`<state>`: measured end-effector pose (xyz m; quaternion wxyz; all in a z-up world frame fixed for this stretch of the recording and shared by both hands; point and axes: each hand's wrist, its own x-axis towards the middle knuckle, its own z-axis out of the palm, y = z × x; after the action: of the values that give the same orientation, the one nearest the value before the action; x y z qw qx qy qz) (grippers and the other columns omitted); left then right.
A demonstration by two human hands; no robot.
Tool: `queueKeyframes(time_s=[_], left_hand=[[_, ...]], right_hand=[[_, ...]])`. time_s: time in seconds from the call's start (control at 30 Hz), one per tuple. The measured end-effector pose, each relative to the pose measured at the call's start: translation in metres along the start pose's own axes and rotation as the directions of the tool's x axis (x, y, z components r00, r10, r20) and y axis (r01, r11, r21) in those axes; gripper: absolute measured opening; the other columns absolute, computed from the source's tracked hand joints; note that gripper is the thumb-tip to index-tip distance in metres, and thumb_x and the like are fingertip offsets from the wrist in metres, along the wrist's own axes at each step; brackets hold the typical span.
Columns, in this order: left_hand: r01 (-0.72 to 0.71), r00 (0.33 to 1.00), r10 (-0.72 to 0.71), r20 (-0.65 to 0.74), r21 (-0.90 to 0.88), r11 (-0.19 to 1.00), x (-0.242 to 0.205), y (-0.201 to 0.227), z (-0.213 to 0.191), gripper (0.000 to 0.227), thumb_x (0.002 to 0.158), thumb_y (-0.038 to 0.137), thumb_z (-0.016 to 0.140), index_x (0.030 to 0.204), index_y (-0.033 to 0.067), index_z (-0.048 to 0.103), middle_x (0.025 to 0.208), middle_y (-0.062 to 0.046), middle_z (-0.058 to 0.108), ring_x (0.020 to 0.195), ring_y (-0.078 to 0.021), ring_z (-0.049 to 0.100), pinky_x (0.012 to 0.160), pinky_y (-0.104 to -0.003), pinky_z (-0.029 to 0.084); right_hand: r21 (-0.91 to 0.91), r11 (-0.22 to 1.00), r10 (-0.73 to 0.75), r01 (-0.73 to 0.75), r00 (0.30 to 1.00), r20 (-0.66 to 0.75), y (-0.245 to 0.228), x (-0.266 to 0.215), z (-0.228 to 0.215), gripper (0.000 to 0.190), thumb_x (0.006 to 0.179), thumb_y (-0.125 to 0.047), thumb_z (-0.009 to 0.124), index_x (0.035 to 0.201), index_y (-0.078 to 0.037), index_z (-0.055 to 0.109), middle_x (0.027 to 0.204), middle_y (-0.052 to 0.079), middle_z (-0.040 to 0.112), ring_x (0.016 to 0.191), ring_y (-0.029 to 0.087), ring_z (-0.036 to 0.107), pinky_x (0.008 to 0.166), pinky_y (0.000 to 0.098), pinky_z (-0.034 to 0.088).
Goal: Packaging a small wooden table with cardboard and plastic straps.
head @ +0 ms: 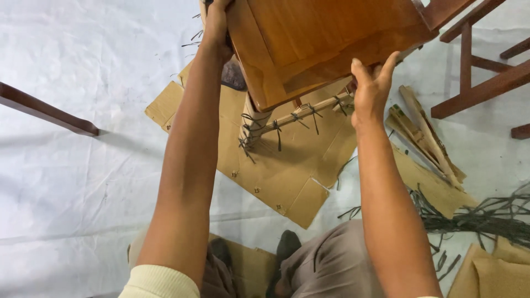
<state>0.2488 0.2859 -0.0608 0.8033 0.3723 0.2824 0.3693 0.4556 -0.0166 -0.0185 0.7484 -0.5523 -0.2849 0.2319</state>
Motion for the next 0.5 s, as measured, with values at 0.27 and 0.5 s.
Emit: queueKeyframes(time_s=[0.27,0.5], left_hand=[[-0.082,0.996,0.081,-0.024,-0.023,0.996,-0.051,-0.010,0.016,0.062,0.088,0.049,0.065,0.125,-0.0008,0.064,0.106,-0.018,0.069,0.087,-0.0302,0.067,0.067,-0.043,0.056],[-0.125,0.976,0.132,-0.172,0.051,0.991,-0.080,-0.038,0.023,0.071,0.085,0.059,0.066,0.130,0.0033,0.063,0.109,-0.010,0.074,0.090,-0.0208,0.073,0.075,-0.034,0.062]], right_hand=[[0.114,0.993,-0.019,0.022,1.000,-0.021,0.011,0.006,-0.024,0.097,0.098,-0.003,0.069,0.168,-0.001,0.003,0.137,0.002,0.056,0.118,0.014,0.057,0.110,0.0305,0.046],[-0.042,0.998,-0.038,0.036,0.999,-0.034,0.016,0.014,-0.056,0.084,0.102,-0.009,0.067,0.167,-0.001,0.015,0.119,0.003,0.060,0.110,0.015,0.057,0.108,0.0317,0.048]])
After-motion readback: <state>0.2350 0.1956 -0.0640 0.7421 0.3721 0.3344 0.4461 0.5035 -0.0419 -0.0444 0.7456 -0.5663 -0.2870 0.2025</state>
